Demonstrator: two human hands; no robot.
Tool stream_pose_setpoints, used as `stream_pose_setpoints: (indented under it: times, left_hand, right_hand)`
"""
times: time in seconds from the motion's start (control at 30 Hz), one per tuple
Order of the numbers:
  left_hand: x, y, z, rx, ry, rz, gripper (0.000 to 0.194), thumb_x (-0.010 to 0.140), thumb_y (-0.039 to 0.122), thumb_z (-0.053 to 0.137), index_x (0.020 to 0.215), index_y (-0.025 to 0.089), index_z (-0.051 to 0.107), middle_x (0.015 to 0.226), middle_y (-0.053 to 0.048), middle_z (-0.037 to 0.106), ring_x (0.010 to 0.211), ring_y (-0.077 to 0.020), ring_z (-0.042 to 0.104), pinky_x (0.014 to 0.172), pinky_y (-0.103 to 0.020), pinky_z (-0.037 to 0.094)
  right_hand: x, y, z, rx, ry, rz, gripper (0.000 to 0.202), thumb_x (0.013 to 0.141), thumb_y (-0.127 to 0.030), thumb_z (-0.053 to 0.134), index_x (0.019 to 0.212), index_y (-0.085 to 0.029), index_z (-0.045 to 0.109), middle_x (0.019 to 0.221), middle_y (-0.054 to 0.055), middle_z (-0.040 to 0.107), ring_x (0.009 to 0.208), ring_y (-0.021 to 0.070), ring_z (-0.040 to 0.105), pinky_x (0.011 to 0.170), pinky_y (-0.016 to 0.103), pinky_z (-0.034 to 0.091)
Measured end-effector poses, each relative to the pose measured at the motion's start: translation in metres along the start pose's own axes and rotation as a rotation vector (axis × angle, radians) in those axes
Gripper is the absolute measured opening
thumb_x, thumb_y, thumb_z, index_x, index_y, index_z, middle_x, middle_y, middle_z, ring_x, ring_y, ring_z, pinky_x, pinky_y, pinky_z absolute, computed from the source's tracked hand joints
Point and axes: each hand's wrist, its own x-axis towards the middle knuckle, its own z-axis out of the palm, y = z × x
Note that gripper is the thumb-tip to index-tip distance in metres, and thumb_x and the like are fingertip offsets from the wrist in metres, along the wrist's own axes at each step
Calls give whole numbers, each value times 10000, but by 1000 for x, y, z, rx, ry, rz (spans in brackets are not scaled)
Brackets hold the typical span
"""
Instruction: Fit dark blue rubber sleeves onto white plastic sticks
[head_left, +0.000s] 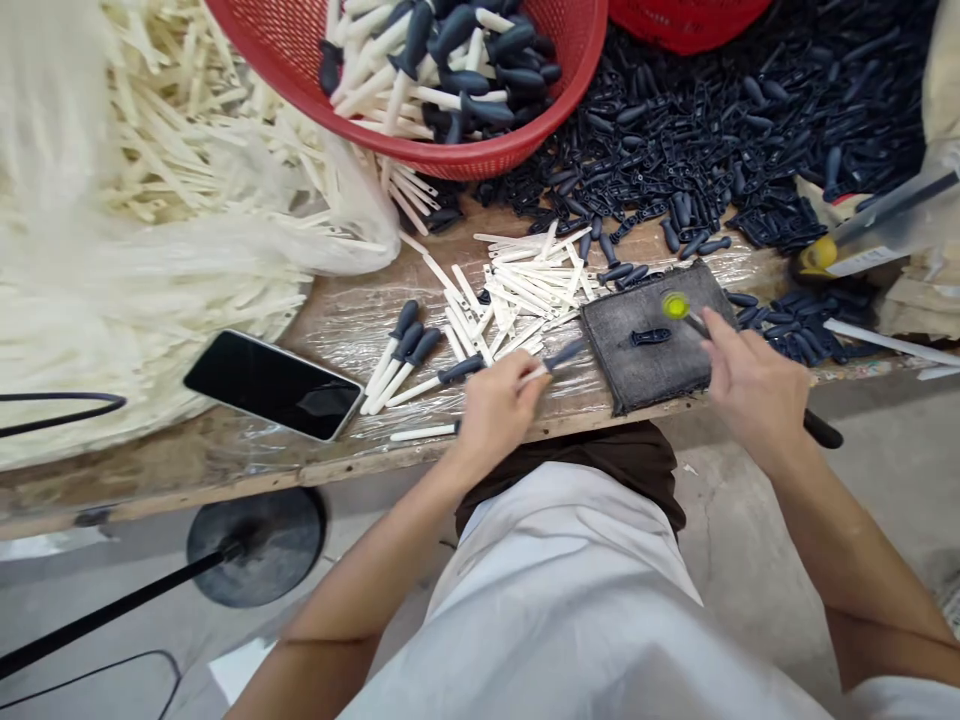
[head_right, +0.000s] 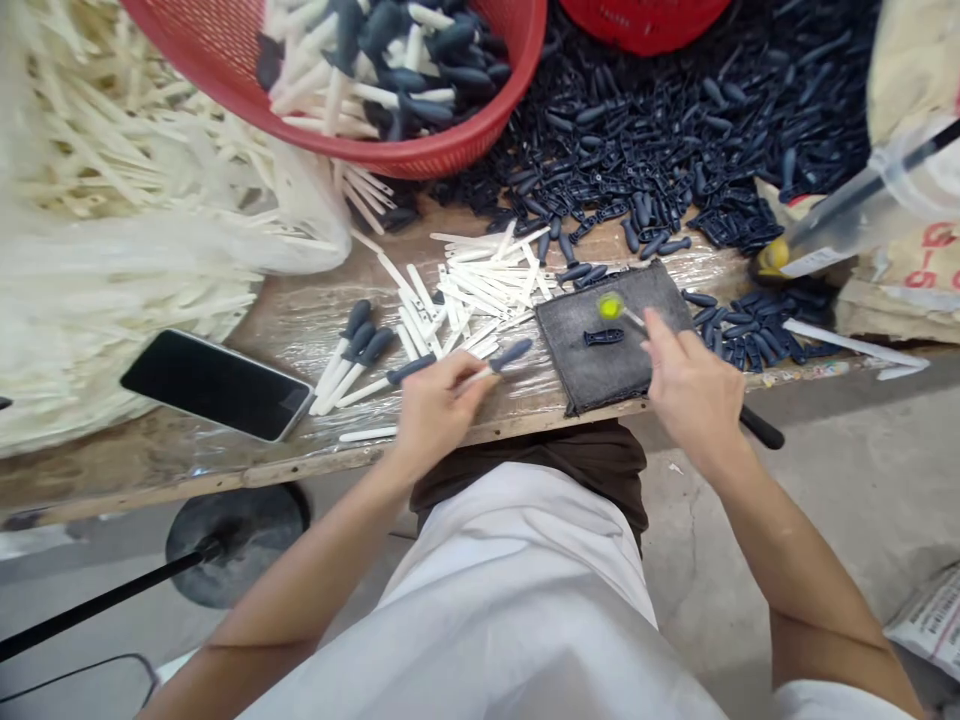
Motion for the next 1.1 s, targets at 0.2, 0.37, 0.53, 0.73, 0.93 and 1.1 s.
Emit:
stream_pose_setpoints:
  times: [0.2, 0.37, 0.53, 0.73, 0.93, 1.1]
  left_hand:
    - [-17, -64, -82, 290, 320, -279, 100, 837, 318, 631, 849, 224, 662, 792, -26, 671, 749, -221, 618, 740, -343, 433]
    - [-16, -60, -72, 443, 384, -102, 167, 889, 289, 569, 940, 209, 705, 985, -115, 670, 995, -290, 585, 893, -423, 438]
    - [-1, -30, -26, 453, 109, 70, 256, 943, 222, 462, 939, 180, 714, 929, -105, 678, 924, -253, 584, 838, -380, 465]
    - [-3, -31, -29, 674, 14, 0, 253, 939, 241, 487, 896, 188, 731, 938, -113, 674, 964, -296, 566, 723, -381, 435]
    - [8, -16, -17, 476, -171, 32, 259, 961, 254, 482, 943, 189, 732, 956, -92, 682, 948, -243, 617, 757, -337, 446]
    - [26, 2, -1, 398, -267, -5, 248, 949, 211, 469, 985, 165, 711, 1004, -102, 687, 920, -242, 653, 755, -333, 456]
  right_hand:
    - [32, 16, 38, 55, 100, -60, 401, 992, -299, 396, 1266, -179, 663, 1034, 146, 675, 920, 262, 548, 716, 349, 334]
    - [35, -54, 20, 267, 94, -433, 353, 988, -156, 367, 1099, -175, 702, 1022, 110, 668, 932, 224, 501, 809, 341, 355]
    - [40, -147, 22, 331, -41, -738, 267, 993, -158, 409, 987, -153, 676, 961, 105, 642, 929, 235, 486, 771, 349, 331]
    - [33, -147, 32, 297, -64, -724, 215, 989, -168, 454, 929, -172, 660, 927, 101, 622, 924, 239, 473, 769, 347, 302]
    - [27, -121, 25, 265, -77, -658, 216, 979, -146, 461, 880, -176, 651, 896, 84, 629, 864, 217, 491, 739, 329, 305]
    - [10, -135, 19, 269, -171, -409, 214, 1001, -201, 421, 963, -178, 630, 889, 79, 631, 821, 198, 549, 684, 306, 339]
